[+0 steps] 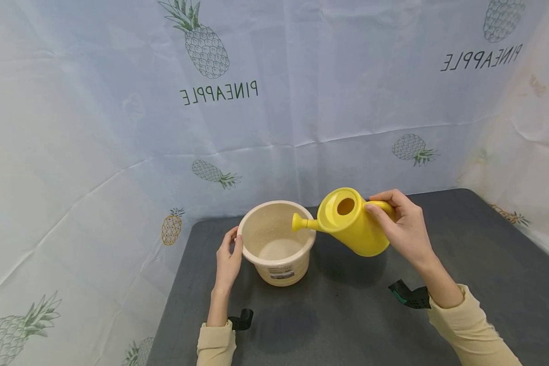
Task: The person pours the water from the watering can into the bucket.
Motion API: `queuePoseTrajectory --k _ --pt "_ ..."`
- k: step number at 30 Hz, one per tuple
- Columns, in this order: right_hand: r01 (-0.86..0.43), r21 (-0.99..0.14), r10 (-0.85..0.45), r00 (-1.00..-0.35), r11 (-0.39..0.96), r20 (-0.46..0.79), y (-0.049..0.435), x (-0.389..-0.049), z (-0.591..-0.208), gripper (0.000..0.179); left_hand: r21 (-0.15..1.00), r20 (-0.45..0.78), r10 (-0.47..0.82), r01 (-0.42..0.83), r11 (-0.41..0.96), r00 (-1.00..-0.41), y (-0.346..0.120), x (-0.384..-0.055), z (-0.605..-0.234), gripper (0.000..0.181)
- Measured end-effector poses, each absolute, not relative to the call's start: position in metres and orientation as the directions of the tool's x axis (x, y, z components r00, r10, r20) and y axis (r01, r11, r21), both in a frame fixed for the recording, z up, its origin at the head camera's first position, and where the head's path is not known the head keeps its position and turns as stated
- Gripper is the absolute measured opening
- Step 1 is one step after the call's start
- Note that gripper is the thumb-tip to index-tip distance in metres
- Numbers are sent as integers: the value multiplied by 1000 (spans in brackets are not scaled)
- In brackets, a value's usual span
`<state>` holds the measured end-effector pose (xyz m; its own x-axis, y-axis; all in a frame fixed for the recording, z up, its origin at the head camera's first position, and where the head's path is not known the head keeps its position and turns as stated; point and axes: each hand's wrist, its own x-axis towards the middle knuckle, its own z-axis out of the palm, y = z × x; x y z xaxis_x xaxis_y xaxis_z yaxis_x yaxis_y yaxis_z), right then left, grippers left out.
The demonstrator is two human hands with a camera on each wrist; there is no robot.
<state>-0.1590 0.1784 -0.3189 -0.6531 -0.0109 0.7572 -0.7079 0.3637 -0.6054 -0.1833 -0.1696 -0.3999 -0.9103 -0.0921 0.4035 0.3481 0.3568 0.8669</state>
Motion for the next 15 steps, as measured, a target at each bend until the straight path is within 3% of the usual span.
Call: queuePoseTrajectory --k 15 --pt "-712 -600 -15 -649 366 761 178 -160 -319 23 863 412 -92 356 358 -906 -169 -183 -399 36"
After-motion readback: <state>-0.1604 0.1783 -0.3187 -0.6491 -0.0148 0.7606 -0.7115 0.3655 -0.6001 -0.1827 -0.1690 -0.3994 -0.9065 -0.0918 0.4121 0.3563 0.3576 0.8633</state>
